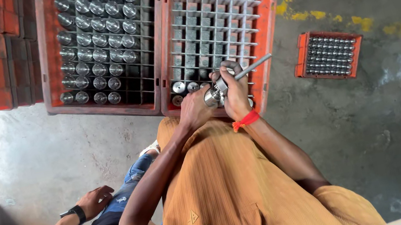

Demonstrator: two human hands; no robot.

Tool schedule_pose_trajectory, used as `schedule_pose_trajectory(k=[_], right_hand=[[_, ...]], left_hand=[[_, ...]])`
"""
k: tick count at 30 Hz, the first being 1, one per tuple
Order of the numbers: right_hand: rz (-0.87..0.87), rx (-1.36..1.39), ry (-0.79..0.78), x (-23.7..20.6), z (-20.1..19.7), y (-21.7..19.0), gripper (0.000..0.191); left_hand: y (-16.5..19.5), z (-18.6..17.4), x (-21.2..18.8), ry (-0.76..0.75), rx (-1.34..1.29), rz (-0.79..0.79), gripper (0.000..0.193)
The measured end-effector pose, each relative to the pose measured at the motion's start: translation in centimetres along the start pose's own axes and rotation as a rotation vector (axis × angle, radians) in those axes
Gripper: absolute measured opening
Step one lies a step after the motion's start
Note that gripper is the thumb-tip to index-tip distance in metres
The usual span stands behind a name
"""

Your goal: The person transfers small cylindrical metal parts from one side of a red crate to the other, then moves the crate to a metal table and continues transferring parts into a second crate. The person handles the parts one by one and arranges them in rows within the crates.

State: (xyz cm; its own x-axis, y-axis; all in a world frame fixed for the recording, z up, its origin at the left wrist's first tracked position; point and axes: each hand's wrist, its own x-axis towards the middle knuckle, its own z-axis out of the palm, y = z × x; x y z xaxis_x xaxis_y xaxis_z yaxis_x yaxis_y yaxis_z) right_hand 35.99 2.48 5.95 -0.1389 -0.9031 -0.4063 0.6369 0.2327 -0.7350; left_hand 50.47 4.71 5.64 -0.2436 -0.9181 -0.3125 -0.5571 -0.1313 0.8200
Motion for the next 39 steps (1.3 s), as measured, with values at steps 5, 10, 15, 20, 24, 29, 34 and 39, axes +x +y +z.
schedule_pose_trajectory(k=[5,10,15,20,24,29,34,39], right_hand=[[-0.085,-0.222,-0.184,-1.4,-1.0,-0.9,0.011],[0.113,-0.136,-0.144,-0.1,-4.2,-1.1,0.017],[-0.102,0.123,0.168,2.9,-9.1,-4.0,0.015],[-0.103,0.110,0.260,3.2,-12.2,-6.2,0.013],[-0.081,0.080,0.280,2.4,-12.1,-5.0,0.012],[-0.027,0.206,0.256,0.9,-12.3,-4.1,0.017],[0.218,0.598,0.260,-0.3,-12.5,-5.4,0.034],[0.345,0.236,0.068,-0.3,-10.0,-2.7,0.029]], left_hand=[[0.4,1.4,0.8,-0.101,0.082,0.038,0.034],[-0.2,2.2,1.6,-0.314,-0.151,0.139,0.051],[-1.2,3.3,3.9,-0.415,0.290,0.068,0.072],[-1.7,7.2,6.0,-0.207,0.499,0.786,0.069],[-1.7,8.2,5.7,-0.184,0.424,0.826,0.085],[-3.8,0.8,5.1,0.102,0.261,0.768,0.054],[-9.1,-12.0,5.7,0.595,0.444,0.345,0.024],[-12.3,-14.9,6.9,0.623,0.669,0.158,0.052]])
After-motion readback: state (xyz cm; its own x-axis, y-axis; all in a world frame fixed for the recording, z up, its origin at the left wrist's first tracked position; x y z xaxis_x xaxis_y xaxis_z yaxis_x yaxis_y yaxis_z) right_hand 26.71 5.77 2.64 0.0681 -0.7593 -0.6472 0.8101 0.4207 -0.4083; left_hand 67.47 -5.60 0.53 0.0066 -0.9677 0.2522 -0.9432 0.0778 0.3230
